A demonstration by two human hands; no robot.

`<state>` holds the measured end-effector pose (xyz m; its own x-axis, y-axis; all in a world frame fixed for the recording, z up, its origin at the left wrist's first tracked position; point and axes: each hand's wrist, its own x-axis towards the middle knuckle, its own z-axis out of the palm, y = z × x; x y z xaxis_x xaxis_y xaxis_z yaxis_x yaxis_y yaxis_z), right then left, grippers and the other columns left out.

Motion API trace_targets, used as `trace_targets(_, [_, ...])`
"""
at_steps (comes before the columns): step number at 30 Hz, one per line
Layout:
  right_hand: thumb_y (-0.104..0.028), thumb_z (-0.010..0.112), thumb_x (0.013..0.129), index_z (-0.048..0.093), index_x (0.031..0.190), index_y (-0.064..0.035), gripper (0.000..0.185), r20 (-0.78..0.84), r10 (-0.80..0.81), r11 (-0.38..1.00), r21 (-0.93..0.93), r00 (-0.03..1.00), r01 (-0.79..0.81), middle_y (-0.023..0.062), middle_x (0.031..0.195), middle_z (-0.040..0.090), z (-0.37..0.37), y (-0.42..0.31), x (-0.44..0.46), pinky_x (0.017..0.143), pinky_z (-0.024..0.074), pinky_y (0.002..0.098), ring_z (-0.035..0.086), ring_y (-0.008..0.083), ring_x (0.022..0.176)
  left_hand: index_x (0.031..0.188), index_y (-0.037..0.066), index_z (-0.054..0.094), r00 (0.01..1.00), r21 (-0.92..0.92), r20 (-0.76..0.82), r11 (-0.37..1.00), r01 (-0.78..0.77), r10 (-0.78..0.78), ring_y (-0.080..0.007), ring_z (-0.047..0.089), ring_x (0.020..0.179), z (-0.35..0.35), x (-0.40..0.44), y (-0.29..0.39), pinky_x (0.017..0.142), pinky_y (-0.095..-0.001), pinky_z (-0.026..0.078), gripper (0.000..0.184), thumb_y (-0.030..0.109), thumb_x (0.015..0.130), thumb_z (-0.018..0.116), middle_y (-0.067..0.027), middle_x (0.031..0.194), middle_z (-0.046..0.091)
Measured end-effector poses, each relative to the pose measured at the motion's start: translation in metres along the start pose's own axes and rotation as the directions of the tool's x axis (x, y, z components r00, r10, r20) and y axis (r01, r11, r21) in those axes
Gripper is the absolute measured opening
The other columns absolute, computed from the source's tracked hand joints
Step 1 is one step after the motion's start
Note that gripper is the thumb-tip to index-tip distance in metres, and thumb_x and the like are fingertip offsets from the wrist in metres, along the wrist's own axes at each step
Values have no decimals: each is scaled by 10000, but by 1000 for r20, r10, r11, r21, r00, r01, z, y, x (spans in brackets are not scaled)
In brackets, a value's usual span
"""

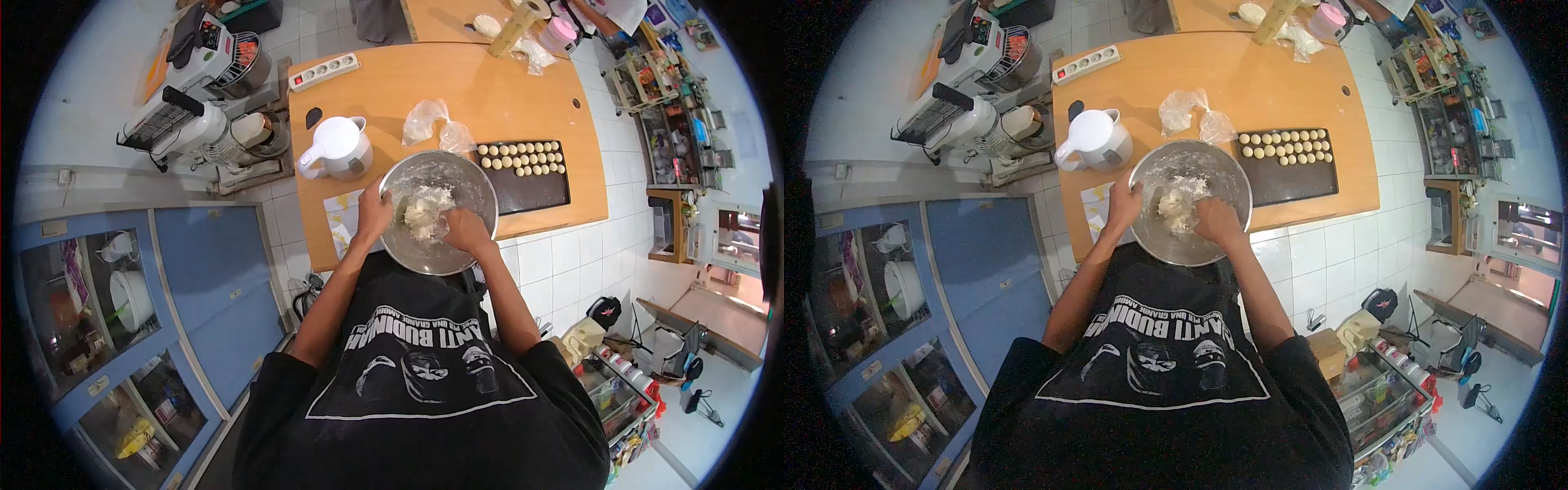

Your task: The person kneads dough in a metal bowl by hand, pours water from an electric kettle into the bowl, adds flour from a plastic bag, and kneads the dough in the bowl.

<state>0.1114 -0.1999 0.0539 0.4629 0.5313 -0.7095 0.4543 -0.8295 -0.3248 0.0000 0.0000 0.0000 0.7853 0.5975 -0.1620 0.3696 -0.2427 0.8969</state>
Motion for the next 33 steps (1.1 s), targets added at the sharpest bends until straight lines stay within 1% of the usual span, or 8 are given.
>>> trace_targets(3, [-160,776,742,614,1309,-85,595,-143,-114,991,61,983,123,304,1496,415,16,0,-4,1093,437,473,484,428,1340,1279,-2,605,999,47,5,998,-43,43,-446,646,1096,-7,1,4,901,-473,508,386,-2,893,613,-292,1151,670])
trace_targets(5, [-34,729,668,546,1341,-24,697,-452,-384,919,-101,805,381,312,1385,496,22,-7,-7,1047,472,490,543,478,1220,1280,-3,602,1000,32,8,999,23,-24,-449,647,1089,-9,-1,17,897,-476,508,382,-1,898,608,-292,1152,670])
trace_targets(8, [-16,734,669,456,1391,10,774,-492,-441,876,-54,751,479,324,1388,478,37,-15,-2,1065,458,495,516,490,1248,1282,1,601,1000,-3,2,1000,26,-26,-452,648,1087,-6,-3,23,901,-477,509,378,3,904,604,-290,1156,670])
trace_targets(15, [-22,749,694,396,1414,17,803,-468,-378,915,-57,799,400,343,1402,454,66,-37,24,1061,461,498,522,488,1252,1260,0,616,999,27,-44,1000,-4,5,-453,642,1093,-1,-5,15,915,-474,505,351,10,909,599,-284,1137,675])
trace_targets(17, [-17,693,771,411,1391,16,682,-421,-262,961,-29,868,276,323,1403,467,60,-46,23,973,533,468,609,440,1166,1246,-12,620,999,18,-31,1000,-22,22,-455,639,1093,1,-3,8,921,-478,501,338,11,910,598,-283,1127,676])
trace_targets(21, [-45,704,774,450,1338,-11,620,-471,-356,934,-199,807,296,309,1362,501,58,-46,42,895,564,483,650,440,1074,1244,-20,620,998,56,-40,998,-41,43,-456,640,1086,-1,-2,9,922,-479,501,338,11,908,596,-283,1127,675])
trace_targets(30, [-59,730,708,513,1326,-23,656,-517,-248,945,57,819,323,306,1193,623,43,-43,58,908,542,506,654,481,1012,1234,-11,617,997,18,-67,999,-40,41,-461,643,1063,-2,-4,9,894,-477,502,326,18,909,601,-276,1105,680])
trace_targets(33, [-91,727,721,503,1374,-5,695,-550,-297,841,236,780,486,304,1162,655,55,-15,68,924,532,475,643,490,1037,1238,-5,618,998,1,-57,999,-41,41,-455,645,1063,0,-2,4,892,-473,504,327,26,912,606,-272,1100,681])
